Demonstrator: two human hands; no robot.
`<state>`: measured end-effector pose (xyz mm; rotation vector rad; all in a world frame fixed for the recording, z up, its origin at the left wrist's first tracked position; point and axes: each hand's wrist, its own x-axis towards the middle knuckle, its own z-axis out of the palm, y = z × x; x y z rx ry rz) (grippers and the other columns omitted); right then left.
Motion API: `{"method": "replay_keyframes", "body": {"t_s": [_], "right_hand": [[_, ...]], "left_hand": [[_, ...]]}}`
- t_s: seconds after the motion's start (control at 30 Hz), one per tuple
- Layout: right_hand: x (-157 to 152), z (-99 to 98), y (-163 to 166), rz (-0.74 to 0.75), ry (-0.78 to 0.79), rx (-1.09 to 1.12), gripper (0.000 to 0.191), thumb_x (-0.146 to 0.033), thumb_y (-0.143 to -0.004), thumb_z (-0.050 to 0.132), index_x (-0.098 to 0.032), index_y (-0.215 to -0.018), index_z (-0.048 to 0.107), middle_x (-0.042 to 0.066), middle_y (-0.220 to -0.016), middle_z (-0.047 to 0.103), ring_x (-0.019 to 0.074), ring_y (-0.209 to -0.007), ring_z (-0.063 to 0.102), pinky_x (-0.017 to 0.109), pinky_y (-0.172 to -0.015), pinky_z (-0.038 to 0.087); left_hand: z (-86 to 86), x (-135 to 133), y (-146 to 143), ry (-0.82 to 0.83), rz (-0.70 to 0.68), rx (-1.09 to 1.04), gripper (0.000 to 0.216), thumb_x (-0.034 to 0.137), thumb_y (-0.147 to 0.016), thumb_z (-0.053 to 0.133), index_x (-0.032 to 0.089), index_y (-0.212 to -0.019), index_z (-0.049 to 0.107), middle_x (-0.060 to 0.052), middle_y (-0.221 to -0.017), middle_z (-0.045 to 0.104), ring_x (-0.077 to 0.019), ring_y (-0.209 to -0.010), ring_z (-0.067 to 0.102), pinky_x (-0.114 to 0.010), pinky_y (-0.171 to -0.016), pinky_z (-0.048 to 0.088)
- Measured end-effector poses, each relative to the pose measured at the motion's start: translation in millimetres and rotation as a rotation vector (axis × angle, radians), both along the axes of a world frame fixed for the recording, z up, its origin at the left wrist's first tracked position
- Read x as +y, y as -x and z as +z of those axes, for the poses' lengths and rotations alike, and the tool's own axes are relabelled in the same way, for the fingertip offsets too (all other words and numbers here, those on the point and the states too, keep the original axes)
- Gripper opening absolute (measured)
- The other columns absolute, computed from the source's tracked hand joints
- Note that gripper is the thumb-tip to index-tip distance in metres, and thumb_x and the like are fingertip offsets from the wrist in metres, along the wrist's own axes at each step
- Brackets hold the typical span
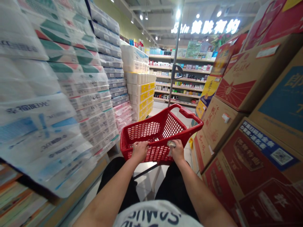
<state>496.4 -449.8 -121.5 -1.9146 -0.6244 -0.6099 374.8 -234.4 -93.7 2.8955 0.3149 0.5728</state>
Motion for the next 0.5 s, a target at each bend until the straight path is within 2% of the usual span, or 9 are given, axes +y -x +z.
{"method": "replay_keyframes", "body": {"t_s": [0.1,0.23,0.5], "right_hand": [[-6.1,3.7,-5.0,-0.031,-0.047,0.005,0.030,-0.014,-0.074,0.048,-0.019,-0.098,0.066,0.008,-0.106,0.059,0.0218,-0.099,0.056,0.036,-0.095,0.045],[-15.9,3.8,-12.5,-0.225,-0.157,0.052,0.029,-0.018,-0.072,0.051,-0.018,-0.097,0.066,0.009,-0.103,0.058,0.0231,-0.096,0.056,0.037,-0.093,0.045],[-21.2,-10.7,-17.7,-0.280,-0.126,0.122,0.027,-0.024,-0.071,0.053,-0.018,-0.092,0.069,0.009,-0.093,0.062,0.0230,-0.082,0.058,0.033,-0.079,0.046]], "left_hand": [[0.2,-0.2,-0.1,0.006,0.006,0.002,0.029,0.030,-0.096,0.037,0.027,-0.113,0.060,-0.004,-0.110,0.070,-0.0220,-0.103,0.059,-0.043,-0.094,0.029],[0.5,-0.2,0.2,0.012,0.011,0.009,0.028,0.030,-0.096,0.038,0.028,-0.113,0.060,-0.003,-0.110,0.070,-0.0211,-0.104,0.058,-0.042,-0.095,0.028],[-1.7,1.2,-0.7,0.002,0.004,-0.001,0.030,0.028,-0.096,0.037,0.028,-0.114,0.060,-0.004,-0.110,0.070,-0.0217,-0.103,0.059,-0.042,-0.094,0.029]]}}
